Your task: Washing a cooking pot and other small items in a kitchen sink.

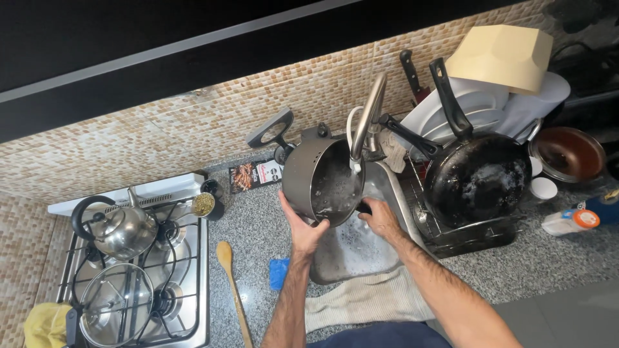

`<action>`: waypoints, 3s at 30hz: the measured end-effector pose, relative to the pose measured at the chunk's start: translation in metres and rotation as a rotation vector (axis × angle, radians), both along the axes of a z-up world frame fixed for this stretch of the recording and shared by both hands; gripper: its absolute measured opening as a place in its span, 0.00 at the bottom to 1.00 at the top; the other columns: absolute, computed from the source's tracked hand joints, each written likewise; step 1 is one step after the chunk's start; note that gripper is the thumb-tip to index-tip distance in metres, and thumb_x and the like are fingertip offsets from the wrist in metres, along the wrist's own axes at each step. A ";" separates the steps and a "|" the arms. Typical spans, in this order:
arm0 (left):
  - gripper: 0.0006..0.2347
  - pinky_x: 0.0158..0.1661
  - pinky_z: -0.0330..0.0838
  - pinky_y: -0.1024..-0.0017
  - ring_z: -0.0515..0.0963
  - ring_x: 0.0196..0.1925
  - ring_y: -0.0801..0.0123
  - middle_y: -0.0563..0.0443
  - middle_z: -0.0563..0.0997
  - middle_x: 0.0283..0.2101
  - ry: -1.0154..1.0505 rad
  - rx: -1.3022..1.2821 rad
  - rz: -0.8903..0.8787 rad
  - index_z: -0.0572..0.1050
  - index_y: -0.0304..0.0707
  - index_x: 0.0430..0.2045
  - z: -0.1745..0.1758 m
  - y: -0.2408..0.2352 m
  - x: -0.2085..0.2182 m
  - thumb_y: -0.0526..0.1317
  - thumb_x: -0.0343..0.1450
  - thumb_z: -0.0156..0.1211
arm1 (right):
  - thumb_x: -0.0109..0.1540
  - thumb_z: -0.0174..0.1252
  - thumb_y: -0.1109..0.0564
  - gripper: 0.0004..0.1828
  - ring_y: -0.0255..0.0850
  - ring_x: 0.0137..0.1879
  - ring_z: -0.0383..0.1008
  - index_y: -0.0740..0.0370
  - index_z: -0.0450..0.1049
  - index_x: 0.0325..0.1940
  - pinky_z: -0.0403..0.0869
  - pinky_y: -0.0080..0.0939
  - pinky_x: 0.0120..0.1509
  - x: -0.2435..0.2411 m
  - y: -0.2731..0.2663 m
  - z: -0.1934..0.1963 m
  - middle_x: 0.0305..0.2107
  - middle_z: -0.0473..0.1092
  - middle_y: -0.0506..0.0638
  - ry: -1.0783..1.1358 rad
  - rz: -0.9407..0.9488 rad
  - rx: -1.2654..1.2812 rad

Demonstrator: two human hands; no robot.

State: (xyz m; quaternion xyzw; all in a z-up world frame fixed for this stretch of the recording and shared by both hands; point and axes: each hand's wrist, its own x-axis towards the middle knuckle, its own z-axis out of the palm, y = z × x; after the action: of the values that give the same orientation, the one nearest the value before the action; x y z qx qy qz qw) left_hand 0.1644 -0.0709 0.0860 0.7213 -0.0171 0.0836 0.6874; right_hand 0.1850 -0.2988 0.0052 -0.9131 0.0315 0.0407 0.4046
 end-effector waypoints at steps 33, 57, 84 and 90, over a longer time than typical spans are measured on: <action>0.51 0.71 0.52 0.58 0.55 0.76 0.52 0.36 0.52 0.75 0.017 -0.196 -0.014 0.35 0.42 0.75 0.007 -0.011 0.001 0.27 0.55 0.57 | 0.53 0.71 0.58 0.30 0.52 0.51 0.80 0.65 0.68 0.56 0.76 0.51 0.55 0.050 0.020 -0.019 0.42 0.79 0.60 -0.102 -0.345 0.221; 0.46 0.70 0.56 0.60 0.62 0.72 0.47 0.32 0.61 0.70 0.008 0.230 0.233 0.52 0.29 0.71 0.015 0.000 0.010 0.34 0.54 0.68 | 0.49 0.71 0.60 0.43 0.52 0.58 0.75 0.64 0.57 0.64 0.73 0.51 0.61 0.048 0.017 -0.043 0.50 0.72 0.62 -0.036 -0.049 0.293; 0.50 0.61 0.66 0.46 0.63 0.67 0.36 0.27 0.62 0.64 0.556 0.903 -0.007 0.51 0.55 0.73 0.096 -0.018 0.056 0.64 0.56 0.69 | 0.64 0.57 0.64 0.12 0.26 0.20 0.68 0.65 0.69 0.52 0.65 0.25 0.17 -0.014 0.010 -0.043 0.28 0.74 0.49 0.568 -0.070 1.162; 0.49 0.61 0.70 0.51 0.71 0.62 0.35 0.19 0.63 0.64 0.638 0.691 -0.137 0.50 0.46 0.74 0.003 0.000 0.069 0.63 0.59 0.68 | 0.64 0.56 0.59 0.11 0.32 0.20 0.71 0.72 0.75 0.42 0.68 0.29 0.19 -0.039 -0.031 -0.023 0.26 0.76 0.59 0.688 -0.196 0.826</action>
State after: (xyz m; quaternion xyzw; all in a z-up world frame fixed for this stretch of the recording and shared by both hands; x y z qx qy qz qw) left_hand 0.2334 -0.0708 0.0890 0.8945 0.1204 -0.1984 0.3822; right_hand 0.1465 -0.3302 -0.0175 -0.6050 0.2282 0.3083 0.6977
